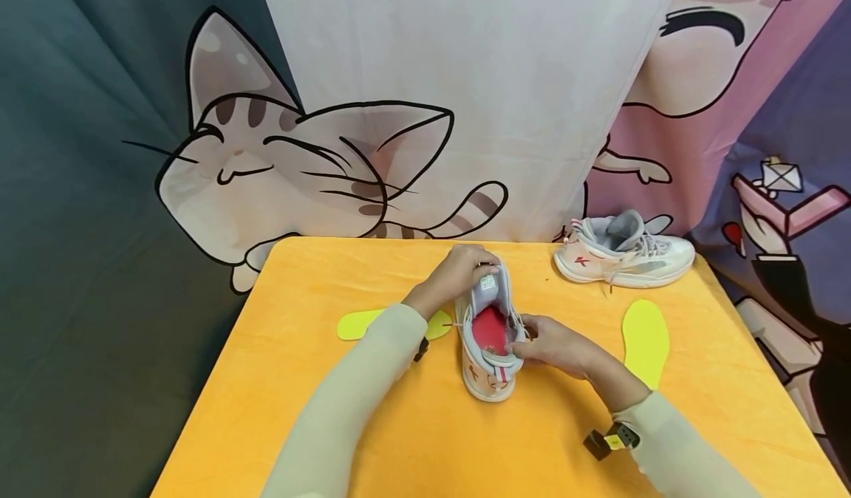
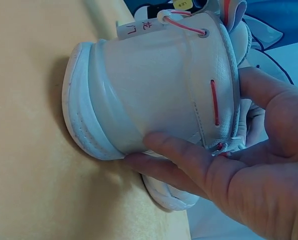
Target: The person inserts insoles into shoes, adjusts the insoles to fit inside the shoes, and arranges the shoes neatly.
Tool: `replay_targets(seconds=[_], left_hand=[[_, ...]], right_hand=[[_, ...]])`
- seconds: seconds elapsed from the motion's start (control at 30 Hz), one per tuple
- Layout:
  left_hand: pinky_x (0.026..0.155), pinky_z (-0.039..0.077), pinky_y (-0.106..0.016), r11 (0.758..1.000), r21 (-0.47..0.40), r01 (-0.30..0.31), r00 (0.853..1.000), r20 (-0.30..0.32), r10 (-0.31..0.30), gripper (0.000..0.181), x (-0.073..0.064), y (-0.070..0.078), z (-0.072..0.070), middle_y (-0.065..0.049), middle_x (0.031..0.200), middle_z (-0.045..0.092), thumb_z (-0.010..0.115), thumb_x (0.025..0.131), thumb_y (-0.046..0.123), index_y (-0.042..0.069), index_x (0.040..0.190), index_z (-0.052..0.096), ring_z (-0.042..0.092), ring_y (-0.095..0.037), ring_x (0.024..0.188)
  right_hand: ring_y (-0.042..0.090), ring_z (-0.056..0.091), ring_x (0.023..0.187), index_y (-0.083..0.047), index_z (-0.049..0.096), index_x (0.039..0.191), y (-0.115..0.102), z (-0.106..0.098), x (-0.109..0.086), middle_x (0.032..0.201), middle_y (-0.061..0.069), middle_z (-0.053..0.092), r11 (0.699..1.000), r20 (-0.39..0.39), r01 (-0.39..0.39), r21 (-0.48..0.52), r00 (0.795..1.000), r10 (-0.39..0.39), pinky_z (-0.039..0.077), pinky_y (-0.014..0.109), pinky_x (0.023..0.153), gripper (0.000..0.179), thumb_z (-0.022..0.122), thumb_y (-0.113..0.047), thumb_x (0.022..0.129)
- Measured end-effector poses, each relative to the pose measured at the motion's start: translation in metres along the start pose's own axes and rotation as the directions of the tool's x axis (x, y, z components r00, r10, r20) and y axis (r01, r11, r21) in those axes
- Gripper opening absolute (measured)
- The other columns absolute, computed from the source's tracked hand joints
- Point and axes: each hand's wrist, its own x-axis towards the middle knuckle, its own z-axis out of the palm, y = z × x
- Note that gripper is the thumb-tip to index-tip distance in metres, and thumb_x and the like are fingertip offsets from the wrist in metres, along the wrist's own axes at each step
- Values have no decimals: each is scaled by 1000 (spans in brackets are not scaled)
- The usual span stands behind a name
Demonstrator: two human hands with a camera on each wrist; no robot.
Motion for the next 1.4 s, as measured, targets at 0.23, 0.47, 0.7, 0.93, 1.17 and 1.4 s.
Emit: replay_targets(seconds=[0.23, 0.47, 0.7, 0.93, 1.17, 1.4], left_hand=[[79, 53, -18, 1000, -20, -9, 1000, 15, 10, 24, 0, -1, -2, -2, 104, 75, 68, 99, 26, 15, 117, 79, 64, -12, 90], [87, 56, -24, 1000, -27, -14, 999, 31, 15, 22, -6, 2, -7, -4, 112, 77, 68, 101, 24, 13, 117, 78, 70, -15, 102], [94, 56, -26, 999, -44, -4, 998, 57, 6, 24, -14, 8, -9, -2, 119, 76, 66, 102, 26, 14, 120, 77, 69, -14, 109], [87, 57, -22, 995, -91, 41, 998, 59, -36, 34, -24, 16, -19, -1, 115, 75, 66, 102, 31, 12, 130, 71, 68, -13, 101], [82, 56, -25, 996, -92, 13, 1000, -3, -13, 33, -40, 11, -36, -4, 109, 73, 68, 102, 28, 8, 127, 70, 66, -15, 96], [88, 58, -35, 997, -70, 42, 999, 5, -41, 33, -59, -4, -52, -13, 119, 72, 67, 102, 26, 6, 128, 69, 69, -24, 104]], right_hand=[[16, 65, 101, 17, 37, 147, -1, 3, -1, 129, 29, 61, 1000, -39, -2, 2, 999, 2, 58, 27, 88, 68, 68, -16, 97], [14, 65, 98, 17, 45, 141, 1, 5, 0, 122, 26, 65, 1000, -46, 16, -9, 999, -16, 58, 25, 87, 60, 68, -18, 99], [16, 65, 104, 15, 39, 148, 4, 2, -1, 131, 30, 61, 1000, -54, -3, -19, 999, 2, 58, 28, 90, 66, 68, -22, 100], [18, 65, 102, 14, 42, 146, 3, 0, -2, 127, 28, 64, 998, -57, 1, -55, 998, -4, 58, 26, 87, 66, 69, -25, 99], [21, 64, 109, 11, 41, 149, 4, -1, -1, 132, 26, 62, 995, -58, 1, -100, 998, -7, 57, 30, 93, 69, 69, -28, 100], [26, 60, 121, 7, 37, 153, 3, -1, -1, 142, 24, 57, 988, -68, -11, -153, 998, 1, 54, 43, 104, 73, 68, -33, 100]])
